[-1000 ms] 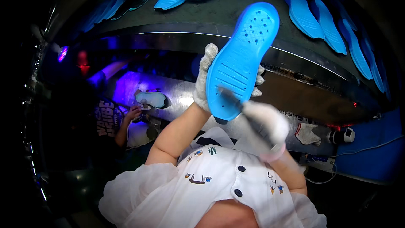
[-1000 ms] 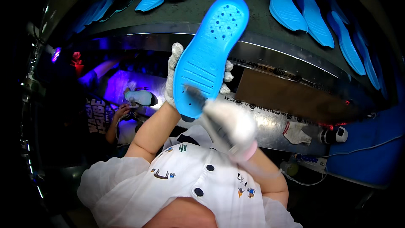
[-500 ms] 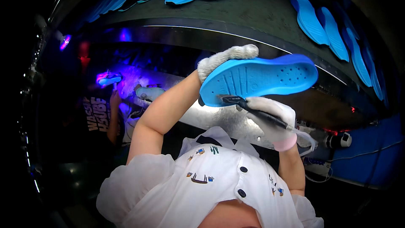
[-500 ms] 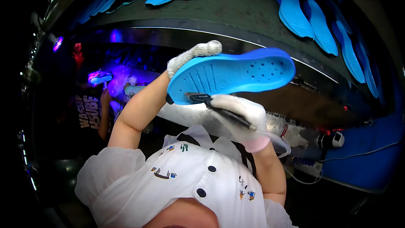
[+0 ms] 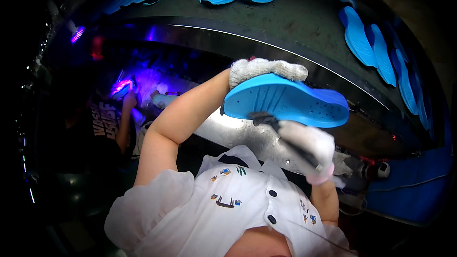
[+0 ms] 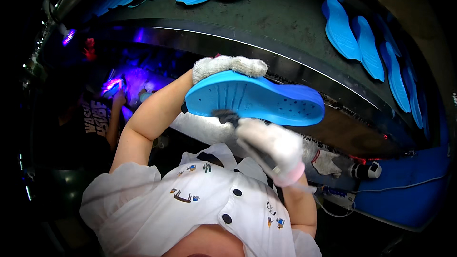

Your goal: The person applies glue to blue shoe soles using a brush and then places the soles onto a moving conveyor belt.

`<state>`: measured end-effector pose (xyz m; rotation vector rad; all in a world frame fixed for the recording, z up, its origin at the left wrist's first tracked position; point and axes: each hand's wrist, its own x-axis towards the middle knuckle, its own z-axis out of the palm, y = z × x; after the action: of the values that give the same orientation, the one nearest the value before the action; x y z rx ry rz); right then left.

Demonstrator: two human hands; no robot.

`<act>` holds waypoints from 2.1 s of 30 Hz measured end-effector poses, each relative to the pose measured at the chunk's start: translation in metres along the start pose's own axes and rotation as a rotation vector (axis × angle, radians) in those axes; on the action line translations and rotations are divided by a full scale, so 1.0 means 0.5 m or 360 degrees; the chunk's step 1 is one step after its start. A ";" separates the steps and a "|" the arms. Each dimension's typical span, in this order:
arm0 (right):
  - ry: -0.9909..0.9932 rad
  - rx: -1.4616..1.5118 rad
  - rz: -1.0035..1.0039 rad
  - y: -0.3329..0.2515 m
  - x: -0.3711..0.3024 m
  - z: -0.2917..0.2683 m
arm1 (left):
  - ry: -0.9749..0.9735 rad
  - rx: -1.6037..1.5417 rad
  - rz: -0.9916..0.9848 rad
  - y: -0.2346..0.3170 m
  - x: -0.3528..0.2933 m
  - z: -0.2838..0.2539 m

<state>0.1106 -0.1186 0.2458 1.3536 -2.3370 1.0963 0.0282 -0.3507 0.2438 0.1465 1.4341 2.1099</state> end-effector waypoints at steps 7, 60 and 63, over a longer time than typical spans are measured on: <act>0.0095 -0.0264 -0.0020 -0.011 0.007 -0.017 | 0.0137 -0.0055 -0.0078 0.012 -0.023 0.006; 0.1533 0.1692 0.1404 0.116 -0.105 0.041 | -0.0439 -0.1308 0.0569 -0.055 -0.036 -0.073; 0.1418 0.1726 0.1349 0.111 -0.095 0.046 | -0.0483 -0.1418 0.0596 -0.052 -0.021 -0.050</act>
<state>0.0950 -0.0873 0.1774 -0.2465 -1.5183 2.6720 0.0372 -0.3701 0.2130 0.3777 0.2240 2.6778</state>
